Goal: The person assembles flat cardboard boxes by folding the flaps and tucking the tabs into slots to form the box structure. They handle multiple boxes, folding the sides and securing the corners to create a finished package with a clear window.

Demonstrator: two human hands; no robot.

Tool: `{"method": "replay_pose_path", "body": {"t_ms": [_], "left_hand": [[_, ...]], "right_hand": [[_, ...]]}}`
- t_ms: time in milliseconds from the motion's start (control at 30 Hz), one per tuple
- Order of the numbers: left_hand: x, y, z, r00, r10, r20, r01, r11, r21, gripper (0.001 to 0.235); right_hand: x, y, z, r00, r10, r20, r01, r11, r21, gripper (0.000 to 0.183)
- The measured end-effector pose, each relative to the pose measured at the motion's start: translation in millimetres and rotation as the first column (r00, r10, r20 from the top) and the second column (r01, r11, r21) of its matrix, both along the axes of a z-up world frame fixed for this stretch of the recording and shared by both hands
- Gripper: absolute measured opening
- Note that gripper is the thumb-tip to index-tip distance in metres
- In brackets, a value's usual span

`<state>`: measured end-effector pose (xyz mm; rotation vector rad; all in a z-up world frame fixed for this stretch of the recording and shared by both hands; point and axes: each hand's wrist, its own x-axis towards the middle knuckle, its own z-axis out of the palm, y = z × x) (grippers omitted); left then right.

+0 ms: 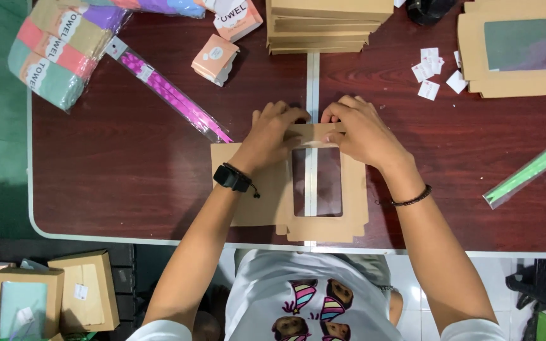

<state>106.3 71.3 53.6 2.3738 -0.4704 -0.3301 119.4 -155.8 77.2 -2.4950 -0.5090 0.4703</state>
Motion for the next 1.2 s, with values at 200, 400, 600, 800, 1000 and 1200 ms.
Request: {"method": "replay_pose_path", "body": {"t_ms": [200,400,600,800,1000,1200], "left_hand": [[10.0,-4.1,-3.4,0.993,-0.096,0.076,0.088,0.991,0.101,0.032],[14.8,-7.3,9.2,0.984,-0.167,0.069,0.156,0.978,0.141,0.031],[20.0,-11.1,1.5,0.968,-0.210,0.140,0.194,0.974,0.117,0.024],[2.5,-18.6,-10.9,0.888,-0.210,0.408,0.139,0.970,0.198,0.017],[-25.0,-15.7,-11.8,0.646,-0.235,0.727,0.088,0.968,0.234,0.009],[-46.7,-16.7,-20.4,0.631,-0.271,0.727,0.069,0.953,0.296,0.004]], "right_hand": [[-9.9,2.8,-3.7,0.993,0.031,0.114,-0.027,0.999,-0.037,0.030],[-14.3,-3.7,-20.3,0.956,0.028,0.290,-0.022,0.999,-0.025,0.023],[-8.9,-9.4,-26.2,0.950,0.012,0.311,-0.029,0.998,0.050,0.018],[-29.8,-10.9,-66.2,0.795,0.025,0.606,-0.029,1.000,-0.004,0.011],[-56.4,-2.7,-53.0,0.650,0.059,0.757,-0.053,0.998,-0.032,0.008],[-62.6,-4.4,-38.0,0.644,0.066,0.762,-0.082,0.996,-0.017,0.006]]}}
